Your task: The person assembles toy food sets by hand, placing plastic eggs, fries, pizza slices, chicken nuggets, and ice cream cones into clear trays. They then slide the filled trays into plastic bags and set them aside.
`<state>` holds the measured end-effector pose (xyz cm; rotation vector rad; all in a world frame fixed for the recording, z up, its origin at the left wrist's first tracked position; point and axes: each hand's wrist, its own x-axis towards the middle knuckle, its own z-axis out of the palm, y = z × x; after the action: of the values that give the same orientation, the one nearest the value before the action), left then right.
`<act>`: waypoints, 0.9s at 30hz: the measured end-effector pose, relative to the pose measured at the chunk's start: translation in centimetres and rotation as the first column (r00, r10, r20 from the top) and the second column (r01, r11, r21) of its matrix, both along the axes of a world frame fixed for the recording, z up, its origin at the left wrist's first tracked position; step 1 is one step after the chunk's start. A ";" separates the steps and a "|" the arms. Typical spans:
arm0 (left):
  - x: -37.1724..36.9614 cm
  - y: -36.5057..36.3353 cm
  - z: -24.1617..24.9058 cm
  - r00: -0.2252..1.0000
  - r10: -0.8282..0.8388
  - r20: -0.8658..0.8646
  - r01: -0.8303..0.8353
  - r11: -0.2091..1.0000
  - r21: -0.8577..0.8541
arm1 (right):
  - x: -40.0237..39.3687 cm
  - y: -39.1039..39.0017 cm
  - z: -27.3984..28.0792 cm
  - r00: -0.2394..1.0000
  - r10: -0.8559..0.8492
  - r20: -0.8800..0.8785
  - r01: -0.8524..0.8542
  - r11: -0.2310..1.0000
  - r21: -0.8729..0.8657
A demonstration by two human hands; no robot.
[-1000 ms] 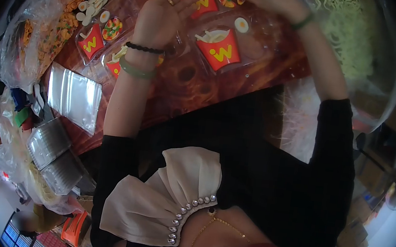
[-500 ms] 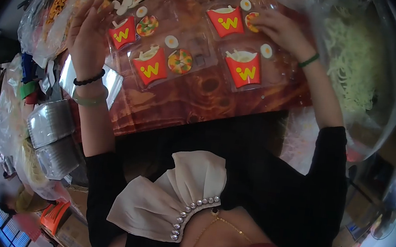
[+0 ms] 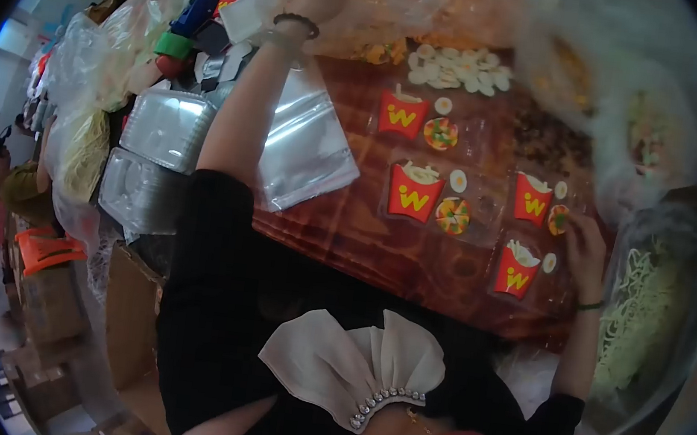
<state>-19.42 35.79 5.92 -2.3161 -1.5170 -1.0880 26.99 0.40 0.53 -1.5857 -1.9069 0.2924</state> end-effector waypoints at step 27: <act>0.1 11.6 -2.5 0.959 0.210 -0.191 -0.263 0.911 -0.317 | -0.9 5.0 -2.5 0.978 -0.022 0.206 0.028 0.999 -0.026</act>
<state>-19.31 47.37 3.45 -2.2699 -1.9904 -0.6110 26.13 5.35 -1.96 -1.7147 -2.0433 0.1505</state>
